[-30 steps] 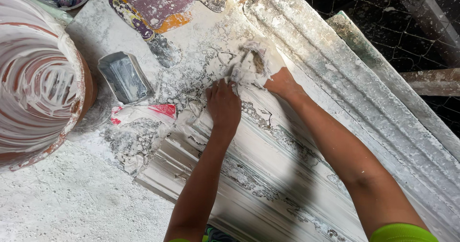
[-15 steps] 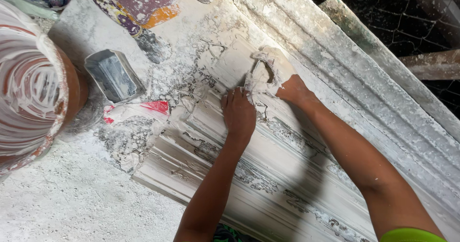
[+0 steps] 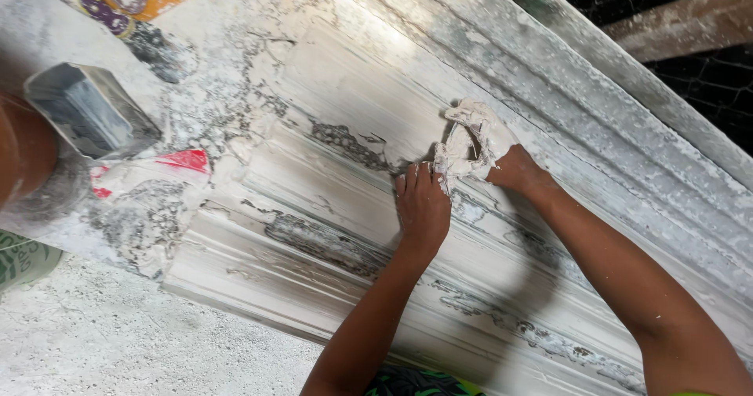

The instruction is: The person applies white plaster paste by hand onto the fluted surface of a large horizontal mold, spreading and pressing the paste into the grooves. They then rinse their hands and a red scraper at a tap, carry a bowl to a bag of gypsum powder, scoop powder into the bowl, and mix it with water by hand.

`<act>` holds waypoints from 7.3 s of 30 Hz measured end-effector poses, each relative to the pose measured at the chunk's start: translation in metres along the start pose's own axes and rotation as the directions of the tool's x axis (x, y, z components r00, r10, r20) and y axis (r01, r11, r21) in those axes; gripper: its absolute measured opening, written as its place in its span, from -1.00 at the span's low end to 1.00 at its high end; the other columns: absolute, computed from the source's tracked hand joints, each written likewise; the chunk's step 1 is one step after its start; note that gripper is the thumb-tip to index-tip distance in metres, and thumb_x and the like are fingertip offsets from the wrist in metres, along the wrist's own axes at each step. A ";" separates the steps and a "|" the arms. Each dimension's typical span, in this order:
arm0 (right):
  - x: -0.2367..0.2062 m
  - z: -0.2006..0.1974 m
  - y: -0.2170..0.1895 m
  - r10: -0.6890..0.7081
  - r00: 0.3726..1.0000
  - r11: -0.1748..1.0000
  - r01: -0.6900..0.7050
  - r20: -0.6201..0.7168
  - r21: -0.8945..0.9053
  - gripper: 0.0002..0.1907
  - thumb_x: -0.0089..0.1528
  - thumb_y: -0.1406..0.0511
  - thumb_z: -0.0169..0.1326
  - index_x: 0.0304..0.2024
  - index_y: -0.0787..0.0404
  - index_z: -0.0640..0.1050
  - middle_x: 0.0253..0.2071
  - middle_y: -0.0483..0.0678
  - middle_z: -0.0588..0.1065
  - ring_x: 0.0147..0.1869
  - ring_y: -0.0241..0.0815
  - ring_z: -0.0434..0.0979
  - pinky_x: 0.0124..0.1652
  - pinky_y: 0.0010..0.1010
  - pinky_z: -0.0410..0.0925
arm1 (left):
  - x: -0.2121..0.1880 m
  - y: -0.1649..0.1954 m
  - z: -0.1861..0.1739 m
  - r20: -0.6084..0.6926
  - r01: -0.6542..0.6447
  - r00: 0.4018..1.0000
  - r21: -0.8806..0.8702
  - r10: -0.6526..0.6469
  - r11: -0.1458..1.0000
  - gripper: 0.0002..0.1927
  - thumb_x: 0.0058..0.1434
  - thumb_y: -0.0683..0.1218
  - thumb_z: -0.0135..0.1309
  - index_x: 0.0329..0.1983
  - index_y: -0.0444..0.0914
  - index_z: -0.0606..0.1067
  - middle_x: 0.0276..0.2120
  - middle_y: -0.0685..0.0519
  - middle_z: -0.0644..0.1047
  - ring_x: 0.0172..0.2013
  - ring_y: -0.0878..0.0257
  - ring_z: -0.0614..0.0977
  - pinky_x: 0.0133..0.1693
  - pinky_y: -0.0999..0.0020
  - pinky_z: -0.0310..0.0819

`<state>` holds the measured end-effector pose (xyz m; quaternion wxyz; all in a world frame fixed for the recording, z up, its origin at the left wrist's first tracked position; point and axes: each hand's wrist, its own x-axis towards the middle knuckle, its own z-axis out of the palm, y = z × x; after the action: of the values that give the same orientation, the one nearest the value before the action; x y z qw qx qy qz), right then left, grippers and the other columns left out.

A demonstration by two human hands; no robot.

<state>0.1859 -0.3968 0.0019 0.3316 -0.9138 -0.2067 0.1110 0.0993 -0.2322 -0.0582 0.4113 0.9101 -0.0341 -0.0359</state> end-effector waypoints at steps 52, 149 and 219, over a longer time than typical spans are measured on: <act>-1.127 -0.269 0.496 0.006 0.992 0.993 -0.021 -0.128 -0.114 -0.13 0.06 0.22 0.37 0.38 0.13 0.32 0.35 0.20 0.34 0.39 0.16 0.35 0.29 -0.21 0.25 | -0.638 0.685 0.798 -0.075 -0.294 0.950 0.100 0.302 0.951 -0.86 0.19 -0.28 0.00 -0.17 -0.34 0.48 -0.13 -0.14 0.49 0.02 -0.08 0.50 0.08 -0.03 0.35; -1.209 -0.106 0.512 0.308 0.890 0.816 -0.065 0.337 -0.575 -0.65 0.30 0.08 0.09 -0.15 0.19 0.68 -0.15 0.19 0.62 -0.19 0.06 0.52 -0.11 -0.19 0.40 | -0.902 0.654 0.617 -0.140 0.146 0.907 -0.780 -0.397 0.608 -0.74 0.34 -0.10 0.15 -0.07 -0.42 0.58 -0.32 0.11 0.62 -0.29 0.40 0.58 -0.19 0.46 0.50; 0.074 0.122 -0.159 -0.032 0.998 0.996 0.027 0.061 0.086 -0.22 0.30 0.07 0.04 0.51 0.14 0.15 0.53 0.13 0.14 0.46 0.24 0.25 0.37 -0.05 0.25 | -0.009 -0.166 -0.194 -0.249 0.213 0.939 -0.127 -0.239 0.969 -0.41 0.12 -0.21 0.18 0.23 -0.47 0.37 0.18 -0.29 0.44 0.20 -0.23 0.45 0.19 0.00 0.36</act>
<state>0.1616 -0.1844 0.0085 0.3650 -0.8918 -0.2257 0.1434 0.1137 0.0232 -0.0546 0.4497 0.8833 0.1274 0.0361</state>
